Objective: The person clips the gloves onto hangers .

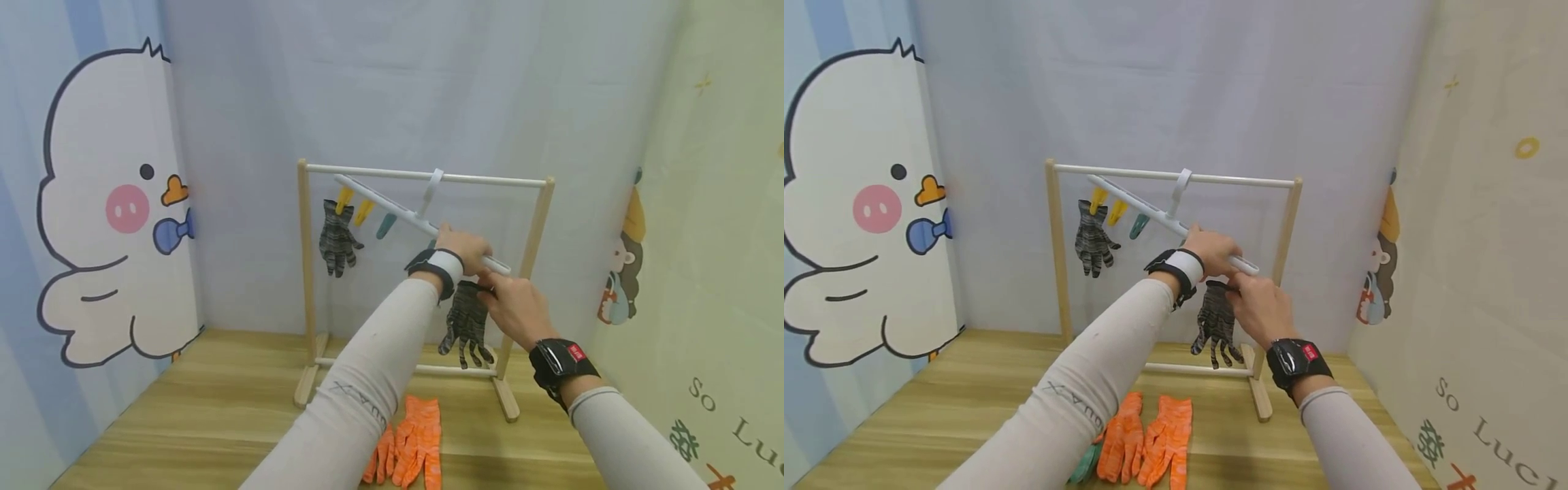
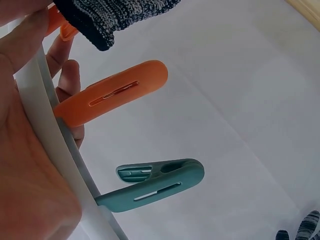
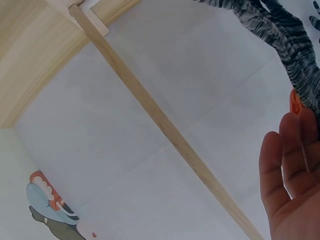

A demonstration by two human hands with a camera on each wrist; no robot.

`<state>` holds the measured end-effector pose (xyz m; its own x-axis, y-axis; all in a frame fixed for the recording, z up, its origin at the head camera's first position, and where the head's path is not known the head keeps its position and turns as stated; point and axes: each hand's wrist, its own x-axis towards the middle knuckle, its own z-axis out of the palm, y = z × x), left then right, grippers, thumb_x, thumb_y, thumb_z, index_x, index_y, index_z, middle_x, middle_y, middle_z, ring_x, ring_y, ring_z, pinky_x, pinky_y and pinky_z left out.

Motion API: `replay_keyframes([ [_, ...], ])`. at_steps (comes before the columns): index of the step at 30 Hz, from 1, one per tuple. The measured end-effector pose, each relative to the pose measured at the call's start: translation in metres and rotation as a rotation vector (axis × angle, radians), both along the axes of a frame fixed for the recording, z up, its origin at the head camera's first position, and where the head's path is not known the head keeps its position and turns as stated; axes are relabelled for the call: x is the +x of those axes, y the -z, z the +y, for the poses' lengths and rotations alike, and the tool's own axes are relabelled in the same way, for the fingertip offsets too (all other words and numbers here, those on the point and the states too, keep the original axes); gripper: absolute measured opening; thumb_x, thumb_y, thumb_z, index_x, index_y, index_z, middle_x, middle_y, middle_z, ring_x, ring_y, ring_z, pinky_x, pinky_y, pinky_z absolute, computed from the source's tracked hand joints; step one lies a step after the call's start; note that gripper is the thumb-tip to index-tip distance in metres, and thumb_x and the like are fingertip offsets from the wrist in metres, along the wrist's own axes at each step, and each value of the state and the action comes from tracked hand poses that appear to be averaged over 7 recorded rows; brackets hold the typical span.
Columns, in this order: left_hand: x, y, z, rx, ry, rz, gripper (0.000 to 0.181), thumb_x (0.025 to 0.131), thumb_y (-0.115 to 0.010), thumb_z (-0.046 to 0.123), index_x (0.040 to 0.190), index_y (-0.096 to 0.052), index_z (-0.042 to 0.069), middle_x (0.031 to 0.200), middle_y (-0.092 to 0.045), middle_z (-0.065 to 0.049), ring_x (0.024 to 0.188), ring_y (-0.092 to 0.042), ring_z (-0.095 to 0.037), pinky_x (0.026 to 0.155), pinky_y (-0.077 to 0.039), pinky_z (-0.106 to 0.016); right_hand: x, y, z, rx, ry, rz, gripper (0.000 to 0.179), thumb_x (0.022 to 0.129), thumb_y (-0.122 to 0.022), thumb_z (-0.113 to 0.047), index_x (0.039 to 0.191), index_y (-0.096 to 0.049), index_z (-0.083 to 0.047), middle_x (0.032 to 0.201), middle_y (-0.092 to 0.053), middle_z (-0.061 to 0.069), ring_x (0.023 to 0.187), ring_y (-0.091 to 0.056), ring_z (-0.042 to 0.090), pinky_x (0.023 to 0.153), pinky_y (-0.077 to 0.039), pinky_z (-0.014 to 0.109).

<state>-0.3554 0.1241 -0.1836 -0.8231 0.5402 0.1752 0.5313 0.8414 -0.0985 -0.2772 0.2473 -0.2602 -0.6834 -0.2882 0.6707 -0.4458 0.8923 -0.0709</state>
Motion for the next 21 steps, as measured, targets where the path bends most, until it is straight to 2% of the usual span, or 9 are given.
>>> replay_keyframes([
  [10, 0.007, 0.001, -0.004, 0.001, 0.022, 0.064, 0.027, 0.088, -0.065, 0.052, 0.106, -0.070, 0.032, 0.097, -0.071, 0.012, 0.089, -0.057, -0.013, 0.101, -0.029, -0.046, 0.004, 0.005, 0.000, 0.017, 0.012, -0.002, 0.018, 0.089, -0.071, -0.016, 0.106, -0.066, -0.010, 0.087, -0.074, 0.012, 0.068, -0.066, 0.027, 0.052, -0.050, 0.044],
  [15, 0.012, 0.000, -0.007, 0.018, 0.028, 0.085, 0.034, 0.087, -0.064, 0.056, 0.110, -0.070, 0.032, 0.099, -0.071, 0.012, 0.090, -0.057, -0.013, 0.100, -0.030, -0.045, 0.005, 0.008, 0.001, 0.017, 0.014, 0.004, 0.014, 0.088, -0.072, -0.015, 0.099, -0.067, -0.009, 0.083, -0.074, 0.012, 0.068, -0.066, 0.027, 0.054, -0.051, 0.046],
  [21, 0.010, 0.006, -0.007, 0.053, 0.056, 0.136, 0.037, 0.081, -0.066, 0.063, 0.099, -0.072, 0.031, 0.095, -0.071, 0.012, 0.087, -0.057, -0.013, 0.098, -0.031, -0.046, 0.006, 0.015, 0.000, 0.035, 0.046, -0.009, 0.013, 0.086, -0.074, -0.018, 0.093, -0.068, -0.009, 0.081, -0.073, 0.011, 0.069, -0.066, 0.026, 0.054, -0.052, 0.045],
])
